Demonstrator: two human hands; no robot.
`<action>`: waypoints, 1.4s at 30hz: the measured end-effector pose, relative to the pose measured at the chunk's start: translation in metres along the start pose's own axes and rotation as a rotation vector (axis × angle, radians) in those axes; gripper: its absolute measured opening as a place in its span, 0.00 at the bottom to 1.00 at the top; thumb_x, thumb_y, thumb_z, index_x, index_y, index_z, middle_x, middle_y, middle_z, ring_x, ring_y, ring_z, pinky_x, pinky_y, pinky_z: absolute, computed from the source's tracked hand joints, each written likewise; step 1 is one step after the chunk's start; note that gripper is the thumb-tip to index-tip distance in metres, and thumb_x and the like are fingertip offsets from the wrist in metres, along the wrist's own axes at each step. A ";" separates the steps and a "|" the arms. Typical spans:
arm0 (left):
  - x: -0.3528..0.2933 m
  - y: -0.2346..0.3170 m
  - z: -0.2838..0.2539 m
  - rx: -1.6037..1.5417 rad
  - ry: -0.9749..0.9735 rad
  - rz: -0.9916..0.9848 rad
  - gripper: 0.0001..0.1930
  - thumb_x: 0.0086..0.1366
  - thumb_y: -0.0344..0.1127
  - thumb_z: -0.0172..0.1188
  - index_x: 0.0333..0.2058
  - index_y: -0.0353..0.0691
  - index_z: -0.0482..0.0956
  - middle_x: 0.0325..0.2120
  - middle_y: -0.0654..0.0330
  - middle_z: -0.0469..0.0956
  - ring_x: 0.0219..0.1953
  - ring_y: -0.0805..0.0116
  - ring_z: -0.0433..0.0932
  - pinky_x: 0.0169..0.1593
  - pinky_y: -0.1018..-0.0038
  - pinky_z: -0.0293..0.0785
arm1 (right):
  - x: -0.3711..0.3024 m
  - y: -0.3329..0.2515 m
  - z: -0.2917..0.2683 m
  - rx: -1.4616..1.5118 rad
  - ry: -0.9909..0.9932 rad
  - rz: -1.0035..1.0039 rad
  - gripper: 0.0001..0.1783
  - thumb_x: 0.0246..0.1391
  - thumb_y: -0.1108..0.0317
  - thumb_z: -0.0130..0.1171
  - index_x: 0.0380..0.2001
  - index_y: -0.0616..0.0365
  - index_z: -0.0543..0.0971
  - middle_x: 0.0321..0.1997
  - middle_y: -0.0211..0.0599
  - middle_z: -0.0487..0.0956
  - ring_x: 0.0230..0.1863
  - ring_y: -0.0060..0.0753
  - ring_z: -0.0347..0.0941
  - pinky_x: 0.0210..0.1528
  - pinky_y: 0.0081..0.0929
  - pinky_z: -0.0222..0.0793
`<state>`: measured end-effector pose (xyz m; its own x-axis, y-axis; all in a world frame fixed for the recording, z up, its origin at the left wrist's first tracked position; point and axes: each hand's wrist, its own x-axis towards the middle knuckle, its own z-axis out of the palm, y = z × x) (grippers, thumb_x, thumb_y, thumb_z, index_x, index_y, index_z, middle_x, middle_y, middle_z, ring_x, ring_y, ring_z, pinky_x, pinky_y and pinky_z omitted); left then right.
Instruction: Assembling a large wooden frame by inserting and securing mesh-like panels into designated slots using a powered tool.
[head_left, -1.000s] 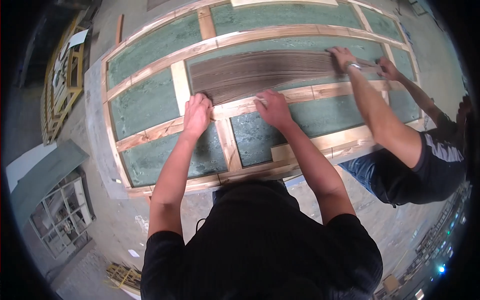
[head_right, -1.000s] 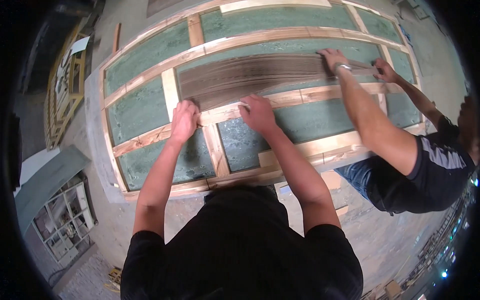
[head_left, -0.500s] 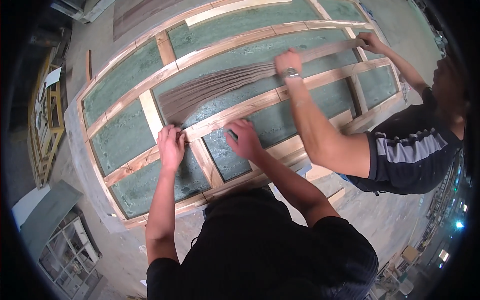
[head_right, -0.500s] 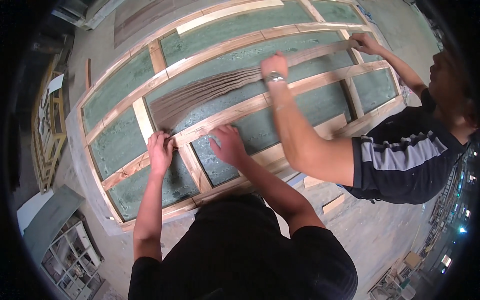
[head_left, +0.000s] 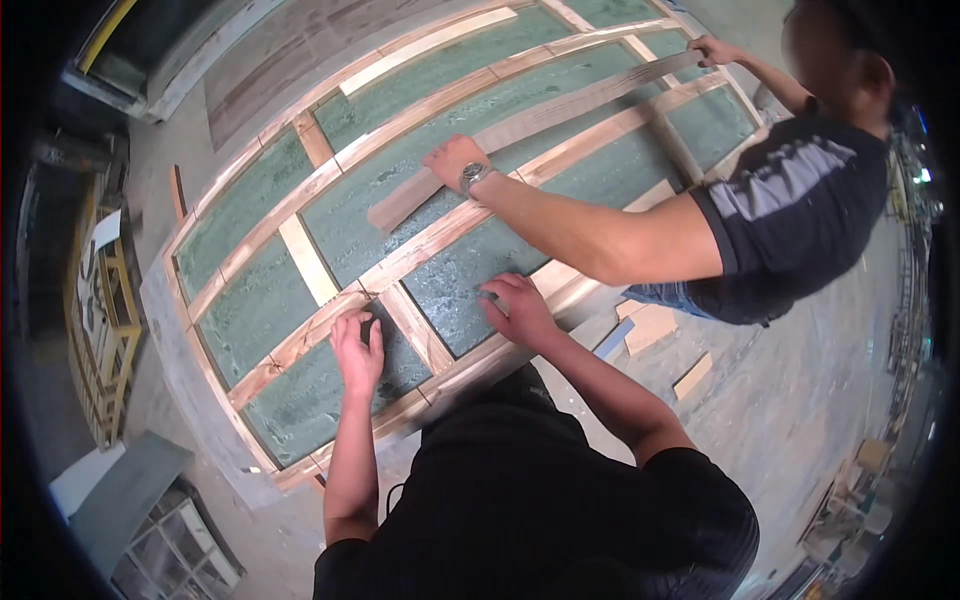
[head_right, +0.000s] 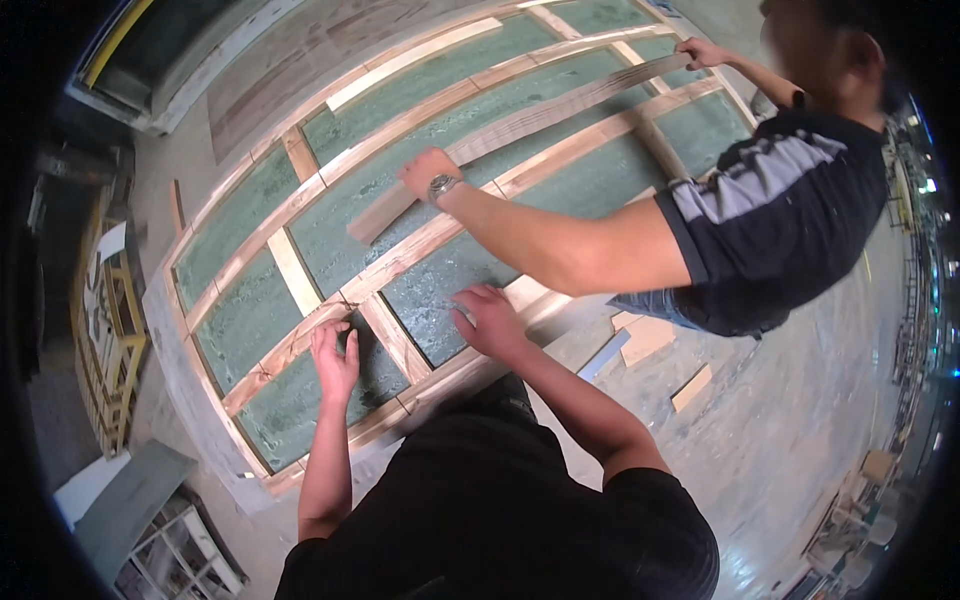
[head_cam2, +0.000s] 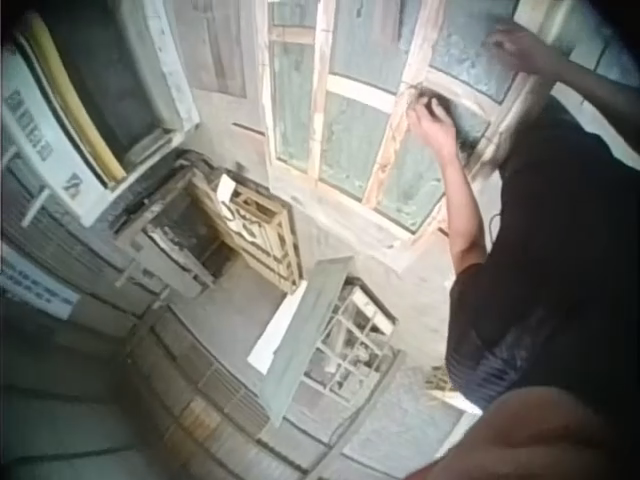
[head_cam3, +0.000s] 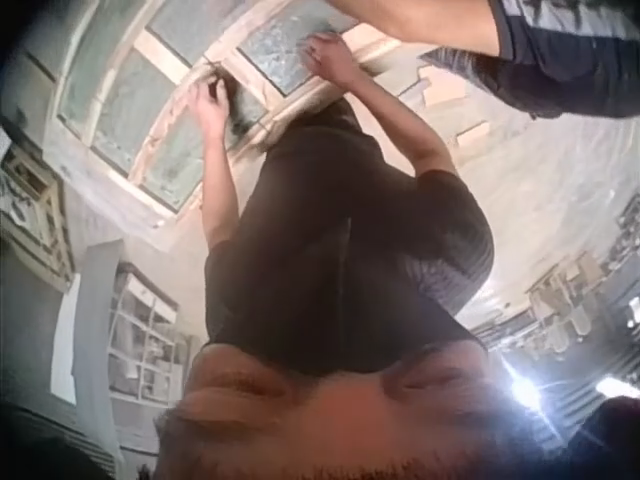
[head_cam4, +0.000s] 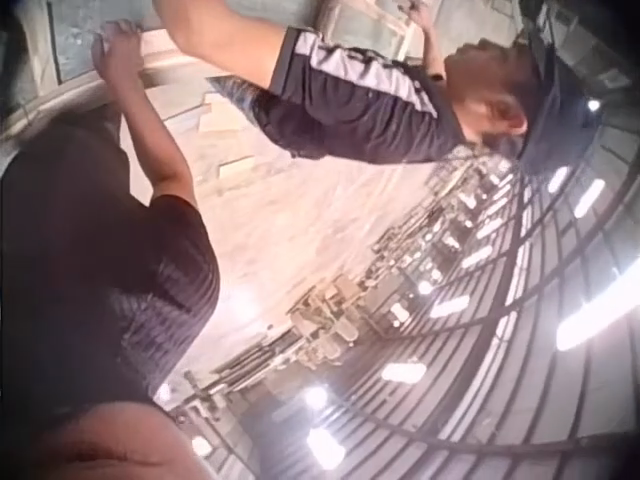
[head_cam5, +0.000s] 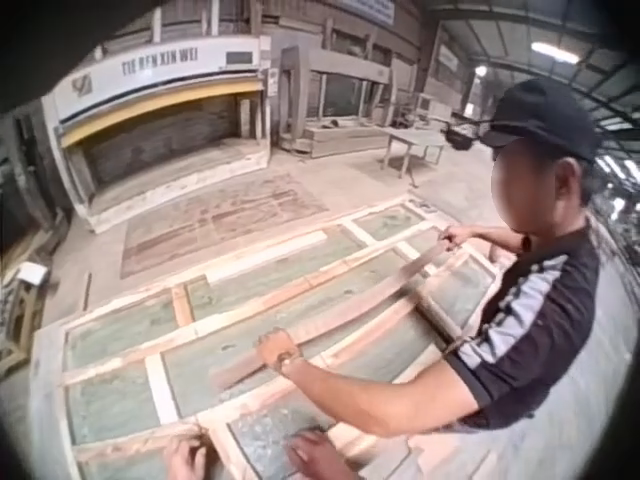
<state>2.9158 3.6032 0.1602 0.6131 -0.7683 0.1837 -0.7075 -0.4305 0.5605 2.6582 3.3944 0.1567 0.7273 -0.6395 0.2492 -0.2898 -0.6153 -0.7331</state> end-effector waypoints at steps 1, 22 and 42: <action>-0.004 0.002 -0.002 -0.011 0.000 0.006 0.10 0.64 0.31 0.69 0.43 0.39 0.82 0.48 0.51 0.80 0.53 0.47 0.76 0.59 0.55 0.68 | -0.010 -0.007 -0.004 0.012 0.026 0.029 0.12 0.56 0.70 0.68 0.44 0.58 0.83 0.43 0.43 0.83 0.47 0.53 0.79 0.51 0.46 0.73; -0.141 -0.025 -0.008 -0.209 -0.189 0.121 0.09 0.63 0.30 0.68 0.42 0.39 0.81 0.47 0.51 0.80 0.52 0.48 0.77 0.59 0.56 0.69 | -0.228 -0.080 0.035 0.097 -0.063 0.478 0.11 0.60 0.67 0.68 0.44 0.60 0.85 0.42 0.43 0.85 0.39 0.43 0.84 0.46 0.36 0.80; -0.121 0.022 -0.013 0.124 -0.328 0.208 0.48 0.51 0.52 0.79 0.67 0.36 0.70 0.59 0.48 0.76 0.62 0.51 0.73 0.66 0.57 0.62 | -0.269 -0.069 0.035 0.166 -0.054 0.687 0.12 0.64 0.67 0.68 0.46 0.63 0.83 0.37 0.34 0.85 0.36 0.25 0.82 0.42 0.26 0.79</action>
<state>2.8301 3.6928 0.1604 0.3222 -0.9467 0.0042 -0.8538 -0.2887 0.4332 2.5050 3.6251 0.1183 0.4446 -0.8316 -0.3329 -0.5986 0.0007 -0.8011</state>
